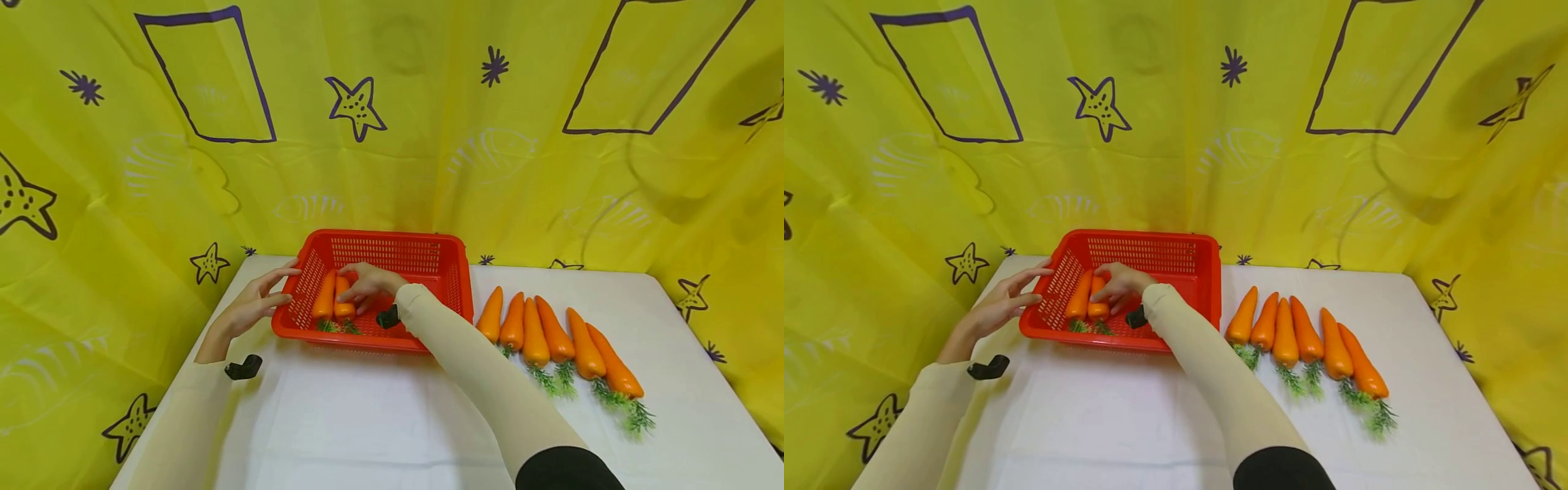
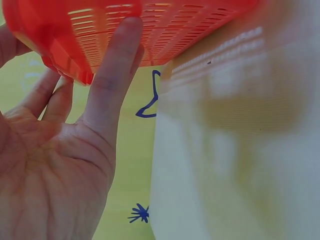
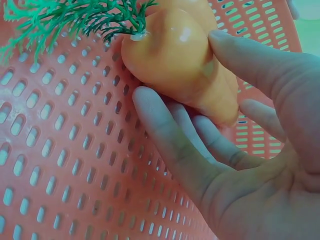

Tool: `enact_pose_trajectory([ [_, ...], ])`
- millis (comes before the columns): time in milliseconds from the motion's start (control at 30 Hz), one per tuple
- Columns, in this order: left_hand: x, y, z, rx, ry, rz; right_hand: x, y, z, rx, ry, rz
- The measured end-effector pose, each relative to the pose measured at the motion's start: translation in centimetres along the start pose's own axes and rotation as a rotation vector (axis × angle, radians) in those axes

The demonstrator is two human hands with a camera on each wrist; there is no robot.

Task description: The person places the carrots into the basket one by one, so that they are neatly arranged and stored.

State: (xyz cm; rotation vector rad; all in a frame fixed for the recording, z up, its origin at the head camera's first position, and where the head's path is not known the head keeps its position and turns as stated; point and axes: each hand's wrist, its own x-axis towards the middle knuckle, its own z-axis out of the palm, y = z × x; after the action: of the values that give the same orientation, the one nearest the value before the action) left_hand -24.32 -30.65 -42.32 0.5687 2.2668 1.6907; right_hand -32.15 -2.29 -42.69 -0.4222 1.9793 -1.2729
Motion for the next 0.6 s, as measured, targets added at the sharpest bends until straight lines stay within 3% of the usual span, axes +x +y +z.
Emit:
enact_pose_trajectory([
  [600,0.00,-0.05,0.17,0.036,0.018,-0.011,-0.69,0.15,-0.57,-0.078,-0.010,-0.009],
])
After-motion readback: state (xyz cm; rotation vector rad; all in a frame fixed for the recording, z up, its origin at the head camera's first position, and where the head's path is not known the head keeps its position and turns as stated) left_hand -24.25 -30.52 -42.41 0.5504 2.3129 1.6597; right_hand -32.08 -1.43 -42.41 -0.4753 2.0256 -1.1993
